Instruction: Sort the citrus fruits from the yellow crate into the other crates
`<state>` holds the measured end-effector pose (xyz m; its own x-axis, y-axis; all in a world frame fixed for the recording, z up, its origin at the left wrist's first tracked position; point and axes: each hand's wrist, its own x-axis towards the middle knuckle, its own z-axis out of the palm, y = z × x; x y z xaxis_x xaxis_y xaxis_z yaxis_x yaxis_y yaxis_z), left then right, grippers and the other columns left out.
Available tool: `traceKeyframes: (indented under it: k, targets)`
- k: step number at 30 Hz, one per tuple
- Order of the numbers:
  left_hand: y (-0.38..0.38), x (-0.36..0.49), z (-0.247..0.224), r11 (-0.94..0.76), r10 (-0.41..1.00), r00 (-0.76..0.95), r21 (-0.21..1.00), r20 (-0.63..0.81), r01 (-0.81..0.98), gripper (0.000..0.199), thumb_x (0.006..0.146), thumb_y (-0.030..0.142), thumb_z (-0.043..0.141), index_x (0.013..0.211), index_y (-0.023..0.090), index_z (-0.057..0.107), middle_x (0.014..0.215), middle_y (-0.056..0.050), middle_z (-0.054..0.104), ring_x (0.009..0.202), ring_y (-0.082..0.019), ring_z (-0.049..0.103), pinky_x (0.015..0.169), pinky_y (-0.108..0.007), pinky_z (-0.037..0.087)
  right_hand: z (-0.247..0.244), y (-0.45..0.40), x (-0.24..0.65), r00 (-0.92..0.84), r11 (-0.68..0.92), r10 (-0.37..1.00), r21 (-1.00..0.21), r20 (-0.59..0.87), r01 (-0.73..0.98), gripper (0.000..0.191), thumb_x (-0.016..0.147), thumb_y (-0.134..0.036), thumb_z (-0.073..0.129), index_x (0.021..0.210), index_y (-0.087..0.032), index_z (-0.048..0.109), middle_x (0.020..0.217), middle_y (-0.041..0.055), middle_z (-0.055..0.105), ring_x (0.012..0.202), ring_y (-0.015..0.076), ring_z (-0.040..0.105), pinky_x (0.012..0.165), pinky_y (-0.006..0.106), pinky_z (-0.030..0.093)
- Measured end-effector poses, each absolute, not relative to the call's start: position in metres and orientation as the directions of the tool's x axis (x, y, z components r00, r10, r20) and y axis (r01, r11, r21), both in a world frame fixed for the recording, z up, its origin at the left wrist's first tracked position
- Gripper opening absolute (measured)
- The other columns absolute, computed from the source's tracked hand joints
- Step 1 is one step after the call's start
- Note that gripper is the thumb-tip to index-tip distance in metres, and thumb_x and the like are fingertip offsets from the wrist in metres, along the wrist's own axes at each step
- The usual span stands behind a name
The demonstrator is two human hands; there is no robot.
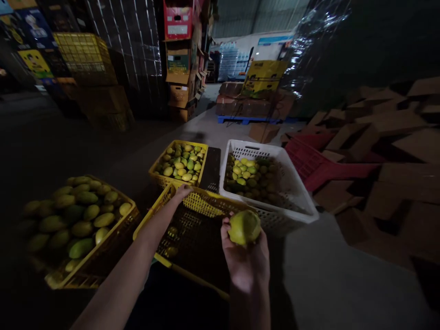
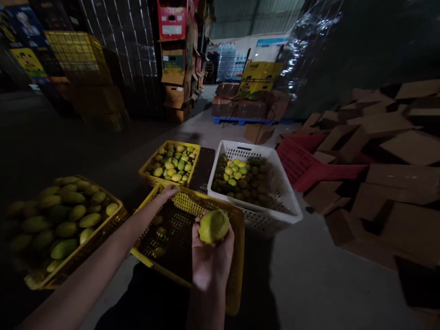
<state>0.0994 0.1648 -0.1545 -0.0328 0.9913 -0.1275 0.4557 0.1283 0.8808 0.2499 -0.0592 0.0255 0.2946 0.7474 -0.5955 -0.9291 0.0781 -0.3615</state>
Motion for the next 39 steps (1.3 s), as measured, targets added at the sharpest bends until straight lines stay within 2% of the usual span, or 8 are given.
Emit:
traceKeyframes:
  k: [6,11,14,22,27,30,33,39]
  targets:
    - [0.227,0.137,-0.161,-0.002,1.0,0.008,0.698,-0.005,0.716,0.047,0.095,0.021,0.041,0.142,0.015,0.042,0.153,-0.017,0.033,0.138,-0.031,0.036,0.112,-0.042,0.029,0.014,-0.051,0.266,0.335,0.094,0.689,-0.378,-0.643,-0.921,0.015,0.076,-0.032,0.053,0.084,-0.022,0.061,0.072,0.0019,0.071,0.061,0.0168,0.067,0.054,0.027,0.052]
    - [0.225,0.142,-0.188,-0.107,0.988,0.15,0.544,-0.036,0.832,0.052,0.092,0.031,0.046,0.144,0.026,0.042,0.16,-0.01,0.021,0.144,-0.038,0.022,0.114,-0.057,0.019,-0.001,-0.05,0.261,0.416,0.112,0.76,-0.528,-0.5,-0.842,0.019,0.067,-0.029,0.062,0.086,-0.026,0.061,0.077,0.0003,0.073,0.064,0.0181,0.069,0.061,0.031,0.054]
    - [0.225,0.131,-0.188,-0.143,0.986,0.167,0.458,-0.014,0.878,0.056,0.092,0.033,0.044,0.147,0.027,0.036,0.16,-0.01,0.019,0.142,-0.037,0.026,0.112,-0.055,0.025,0.003,-0.05,0.258,0.379,0.093,0.749,-0.479,-0.544,-0.873,0.017,0.068,-0.031,0.062,0.084,-0.026,0.06,0.077,0.0003,0.073,0.063,0.018,0.068,0.06,0.03,0.054]
    - [0.18,0.093,-0.187,-0.143,0.99,0.138,0.265,0.036,0.954,0.05,0.089,0.021,0.038,0.138,0.006,0.039,0.148,-0.023,0.034,0.132,-0.034,0.04,0.107,-0.048,0.034,0.023,-0.049,0.259,0.21,0.036,0.699,-0.26,-0.683,-0.965,0.017,0.083,-0.031,0.049,0.082,-0.02,0.063,0.069,0.0015,0.07,0.057,0.0139,0.064,0.053,0.023,0.051]
    - [0.097,0.058,-0.193,-0.347,0.917,0.375,0.197,-0.132,0.917,0.043,0.087,0.02,0.045,0.13,0.016,0.051,0.142,-0.012,0.047,0.132,-0.025,0.041,0.114,-0.04,0.027,0.021,-0.051,0.262,0.255,0.093,0.766,-0.29,-0.59,-0.952,0.019,0.082,-0.033,0.051,0.085,-0.02,0.064,0.077,0.0027,0.071,0.067,0.0148,0.066,0.06,0.024,0.054]
    - [0.037,0.02,-0.194,-0.446,0.791,0.487,0.196,-0.37,0.874,0.029,0.086,0.033,0.053,0.11,0.023,0.066,0.12,-0.005,0.065,0.116,-0.022,0.057,0.107,-0.037,0.036,0.022,-0.051,0.261,0.277,0.13,0.812,-0.304,-0.514,-0.944,0.021,0.079,-0.039,0.057,0.085,-0.021,0.064,0.079,0.0031,0.07,0.074,0.0164,0.067,0.064,0.028,0.055]
    - [-0.008,-0.008,-0.194,-0.422,0.746,0.445,0.167,-0.495,0.891,0.032,0.09,0.042,0.045,0.09,0.023,0.071,0.096,-0.004,0.073,0.097,-0.022,0.066,0.09,-0.033,0.047,0.021,-0.051,0.252,0.289,0.133,0.876,-0.384,-0.385,-0.914,0.017,0.071,-0.034,0.068,0.081,-0.022,0.062,0.074,-0.0006,0.067,0.074,0.0158,0.066,0.071,0.032,0.056]
    - [-0.031,-0.004,-0.19,-0.346,0.817,0.34,0.075,-0.466,0.935,0.054,0.098,0.038,0.022,0.103,0.02,0.073,0.111,-0.011,0.072,0.107,-0.026,0.065,0.086,-0.033,0.048,-0.02,-0.073,0.21,0.188,-0.052,0.962,-0.811,-0.197,-0.582,0.025,0.069,-0.038,0.071,0.082,-0.018,0.063,0.072,-0.0018,0.068,0.066,0.0142,0.066,0.06,0.03,0.057]
